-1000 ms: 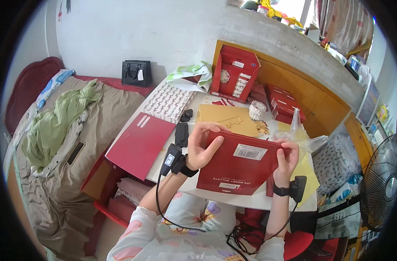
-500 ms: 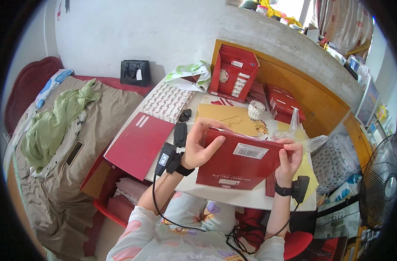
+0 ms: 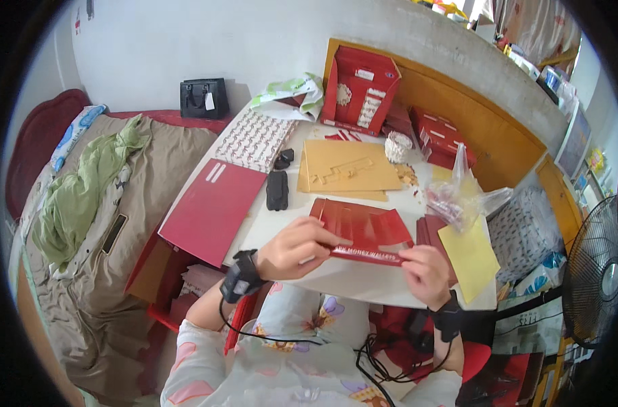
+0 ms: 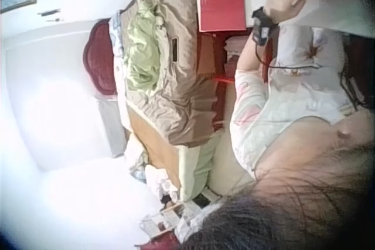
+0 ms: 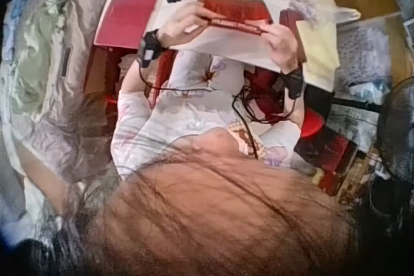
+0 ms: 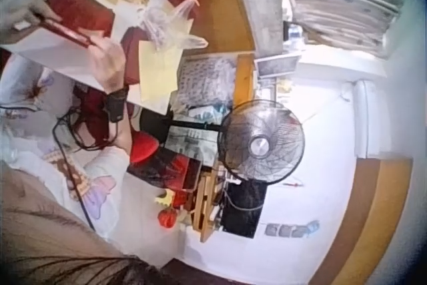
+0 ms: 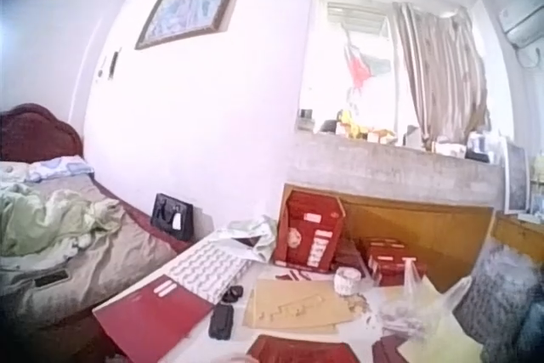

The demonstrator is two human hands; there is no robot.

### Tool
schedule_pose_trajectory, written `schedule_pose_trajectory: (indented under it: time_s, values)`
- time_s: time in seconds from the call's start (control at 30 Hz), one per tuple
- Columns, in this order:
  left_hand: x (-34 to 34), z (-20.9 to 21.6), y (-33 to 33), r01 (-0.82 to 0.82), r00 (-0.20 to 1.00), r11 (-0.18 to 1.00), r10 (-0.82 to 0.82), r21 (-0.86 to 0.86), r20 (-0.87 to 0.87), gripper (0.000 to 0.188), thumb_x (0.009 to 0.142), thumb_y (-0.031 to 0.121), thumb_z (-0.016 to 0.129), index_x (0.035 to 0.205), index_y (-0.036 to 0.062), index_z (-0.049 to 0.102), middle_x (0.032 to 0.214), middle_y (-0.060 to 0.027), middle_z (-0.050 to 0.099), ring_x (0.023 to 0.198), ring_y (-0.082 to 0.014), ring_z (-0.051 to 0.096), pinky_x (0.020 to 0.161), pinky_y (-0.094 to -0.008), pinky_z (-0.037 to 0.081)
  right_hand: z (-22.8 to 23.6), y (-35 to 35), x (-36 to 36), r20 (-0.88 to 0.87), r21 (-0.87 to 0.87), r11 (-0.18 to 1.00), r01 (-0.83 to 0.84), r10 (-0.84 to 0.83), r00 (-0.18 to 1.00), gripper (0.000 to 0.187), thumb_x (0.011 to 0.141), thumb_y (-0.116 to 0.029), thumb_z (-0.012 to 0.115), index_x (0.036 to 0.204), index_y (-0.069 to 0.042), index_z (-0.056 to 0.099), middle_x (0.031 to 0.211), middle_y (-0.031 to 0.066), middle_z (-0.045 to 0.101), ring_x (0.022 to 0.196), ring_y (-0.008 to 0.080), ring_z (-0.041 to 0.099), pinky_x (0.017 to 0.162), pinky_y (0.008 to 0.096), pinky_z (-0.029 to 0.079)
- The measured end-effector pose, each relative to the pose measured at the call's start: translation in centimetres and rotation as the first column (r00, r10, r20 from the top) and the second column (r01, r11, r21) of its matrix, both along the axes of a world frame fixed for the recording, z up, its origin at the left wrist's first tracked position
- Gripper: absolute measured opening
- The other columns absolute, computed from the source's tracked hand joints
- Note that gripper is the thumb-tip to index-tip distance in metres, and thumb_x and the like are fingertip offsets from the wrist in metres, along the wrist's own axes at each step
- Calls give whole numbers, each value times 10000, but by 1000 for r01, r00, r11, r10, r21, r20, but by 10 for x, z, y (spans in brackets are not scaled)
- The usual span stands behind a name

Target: Assembling red gift wallets and inserting cards/decorative elements.

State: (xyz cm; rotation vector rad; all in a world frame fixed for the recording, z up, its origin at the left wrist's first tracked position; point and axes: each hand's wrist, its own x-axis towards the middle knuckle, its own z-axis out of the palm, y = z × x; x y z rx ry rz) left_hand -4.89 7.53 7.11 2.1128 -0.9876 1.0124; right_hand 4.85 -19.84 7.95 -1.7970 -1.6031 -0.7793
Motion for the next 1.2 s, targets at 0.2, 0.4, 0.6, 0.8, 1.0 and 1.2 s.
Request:
schedule_pose_trajectory:
  time_s: [0.2, 0.4, 0.6, 0.8, 1.0, 1.2]
  values:
    - [-14, -76, -19, -172, 984, 958, 180, 229, -16, 211, 670, 72, 685, 844, 48, 569, 909, -89, 587, 828, -218, 560, 829, -410, 431, -63, -14, -18, -66, -243, 964, 110, -129, 989, 187, 657, -41, 648, 827, -43, 570, 906, 71, 580, 818, 244, 576, 744, 360, 481]
    - [-22, -94, -32, -288, 952, 932, 304, 221, -38, 268, 646, 166, 714, 875, 77, 605, 880, -40, 559, 828, -193, 527, 826, -409, 429, -78, -5, -27, -129, -224, 966, 128, -160, 979, 187, 661, -75, 662, 829, -42, 588, 895, 54, 570, 812, 233, 556, 706, 347, 461]
    - [-23, -93, -39, -396, 915, 896, 403, 201, 5, 290, 618, 184, 726, 879, 95, 637, 970, -36, 555, 894, -190, 532, 835, -403, 421, -80, 6, -33, -55, -197, 967, 162, -176, 983, 250, 655, -101, 668, 894, -49, 614, 882, 33, 569, 798, 199, 545, 687, 316, 452]
    - [-12, -99, -48, -238, 965, 944, 257, 228, -54, 257, 669, 111, 687, 906, 29, 631, 960, -77, 595, 940, -211, 570, 846, -402, 451, -87, 16, -34, -28, -194, 968, 161, -169, 985, 219, 657, -74, 653, 872, -42, 626, 866, 25, 576, 797, 174, 549, 665, 296, 459]
    - [-13, -101, -47, -223, 972, 943, 234, 246, -16, 242, 678, 89, 677, 903, 14, 629, 912, -91, 615, 875, -233, 605, 777, -370, 504, -98, 15, -32, -38, -130, 984, 125, -131, 991, 151, 668, -62, 638, 816, -31, 634, 825, 23, 585, 770, 164, 559, 635, 293, 470]
    - [-13, -97, -42, -187, 974, 950, 212, 249, -76, 242, 684, 88, 678, 907, 12, 623, 921, -107, 604, 873, -252, 605, 781, -383, 510, -92, 11, -32, -49, -143, 982, 121, -129, 990, 137, 668, -40, 636, 804, -23, 632, 843, 37, 605, 783, 173, 571, 656, 310, 483]
